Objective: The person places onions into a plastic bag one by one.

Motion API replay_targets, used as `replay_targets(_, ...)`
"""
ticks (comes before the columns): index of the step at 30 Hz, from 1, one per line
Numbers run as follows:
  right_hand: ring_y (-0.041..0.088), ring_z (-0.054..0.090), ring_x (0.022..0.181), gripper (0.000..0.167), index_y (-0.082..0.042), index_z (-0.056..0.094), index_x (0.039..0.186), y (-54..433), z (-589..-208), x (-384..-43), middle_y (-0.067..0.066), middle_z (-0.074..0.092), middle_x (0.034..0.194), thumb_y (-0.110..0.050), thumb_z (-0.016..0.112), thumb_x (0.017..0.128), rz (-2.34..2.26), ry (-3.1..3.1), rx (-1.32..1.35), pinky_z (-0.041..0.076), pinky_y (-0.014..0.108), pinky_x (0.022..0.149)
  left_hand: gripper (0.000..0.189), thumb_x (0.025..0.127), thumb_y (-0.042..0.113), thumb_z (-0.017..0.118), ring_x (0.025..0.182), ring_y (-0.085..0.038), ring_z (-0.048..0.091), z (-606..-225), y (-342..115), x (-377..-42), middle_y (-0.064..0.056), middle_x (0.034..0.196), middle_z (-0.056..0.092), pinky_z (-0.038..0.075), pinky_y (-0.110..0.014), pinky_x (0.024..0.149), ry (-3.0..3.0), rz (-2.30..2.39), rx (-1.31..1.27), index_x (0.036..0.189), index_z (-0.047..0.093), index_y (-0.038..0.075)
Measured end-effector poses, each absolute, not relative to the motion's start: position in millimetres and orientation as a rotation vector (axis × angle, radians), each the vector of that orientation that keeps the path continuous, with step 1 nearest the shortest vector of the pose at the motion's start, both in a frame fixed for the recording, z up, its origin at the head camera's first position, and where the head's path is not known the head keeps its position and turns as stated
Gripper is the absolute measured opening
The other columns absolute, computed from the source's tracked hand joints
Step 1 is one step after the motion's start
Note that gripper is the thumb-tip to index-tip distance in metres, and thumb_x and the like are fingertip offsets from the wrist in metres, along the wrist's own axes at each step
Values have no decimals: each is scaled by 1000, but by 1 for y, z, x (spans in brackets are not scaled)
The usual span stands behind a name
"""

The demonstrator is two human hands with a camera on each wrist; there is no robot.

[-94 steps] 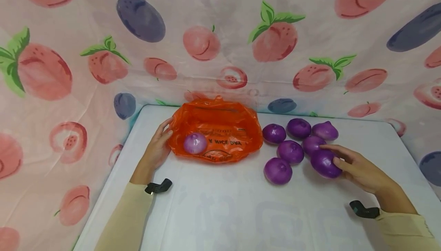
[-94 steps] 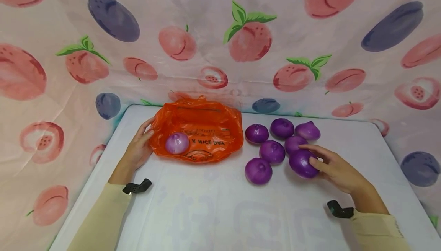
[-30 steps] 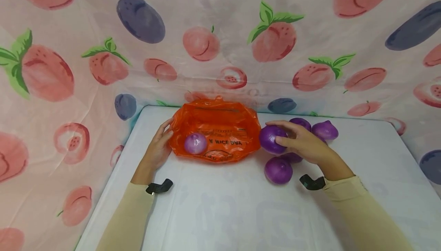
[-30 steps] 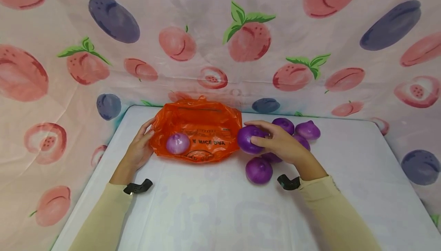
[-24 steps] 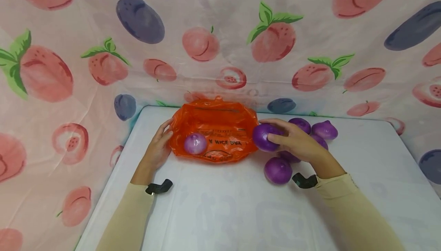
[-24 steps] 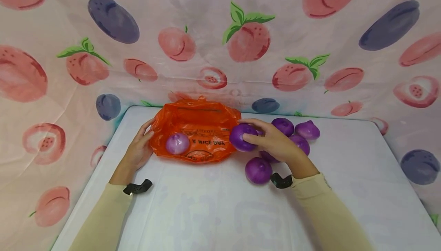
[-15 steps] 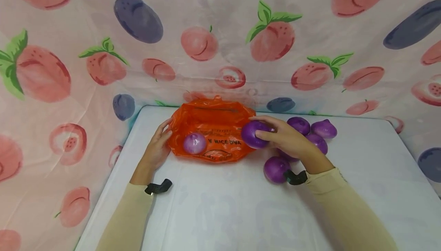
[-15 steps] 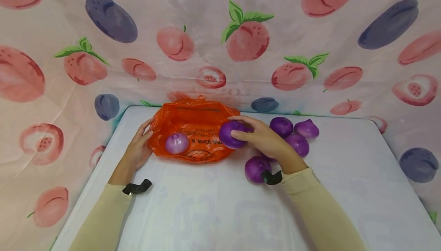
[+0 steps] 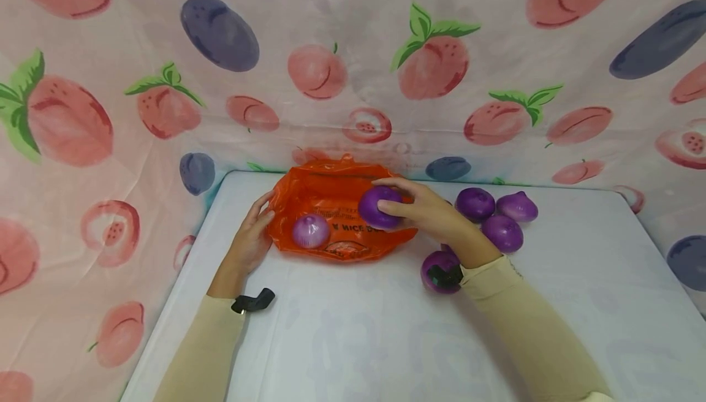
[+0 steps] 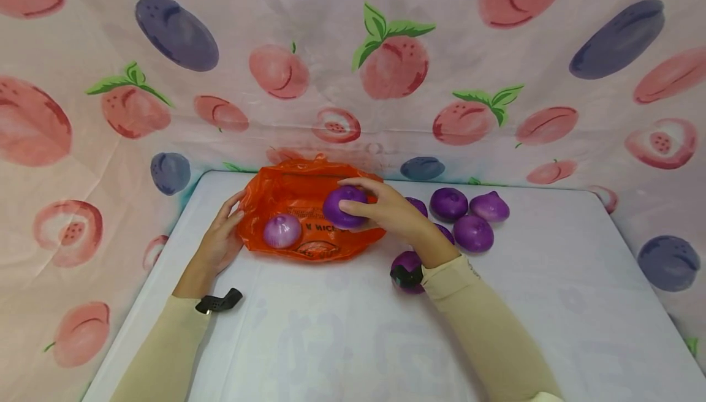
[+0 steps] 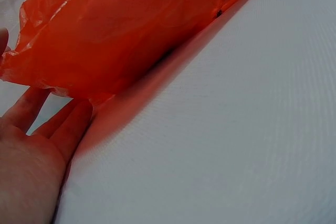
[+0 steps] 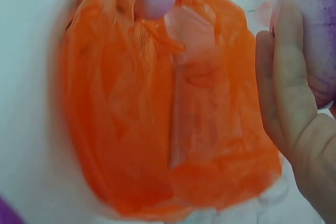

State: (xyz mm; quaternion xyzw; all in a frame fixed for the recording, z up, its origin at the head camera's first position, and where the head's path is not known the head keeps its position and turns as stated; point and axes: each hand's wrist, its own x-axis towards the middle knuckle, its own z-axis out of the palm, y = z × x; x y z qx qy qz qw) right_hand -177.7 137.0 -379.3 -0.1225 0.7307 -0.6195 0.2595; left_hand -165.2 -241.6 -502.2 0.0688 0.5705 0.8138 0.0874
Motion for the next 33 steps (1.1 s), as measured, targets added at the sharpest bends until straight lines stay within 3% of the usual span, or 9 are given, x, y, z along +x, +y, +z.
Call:
replay_targets(5,40,61,125,53,-22,55,144,118,-378,-181,9,36,154,-32,73,95,-1714,1942,-316,61,45,91,49,110,19,43,140,-14,42,-504,-242,-165,2,154,40,45,-19,110,1703,2425,221,158,33,23)
replay_targets(18,35,62,125,56,-29,55,144,80,-391,-191,8,40,151,-38,76,92,-1744,1945,-286,60,43,92,51,110,21,43,145,-16,35,-501,-241,-164,-1,163,30,45,-17,109,1750,2385,186,160,31,25)
replay_targets(24,33,58,130,68,-34,50,150,67,-399,-192,6,41,154,-44,77,89,-1707,2020,-285,59,43,95,50,110,21,44,144,-15,37,-502,-241,-165,0,161,31,45,-18,109,1754,2387,186,159,32,26)
replay_targets(33,31,61,127,58,-40,56,142,46,-408,-194,3,46,149,-45,77,88,-1731,2026,-326,59,42,96,51,110,21,43,144,-15,37,-503,-242,-165,0,161,32,45,-18,110,1744,2390,211,160,32,26)
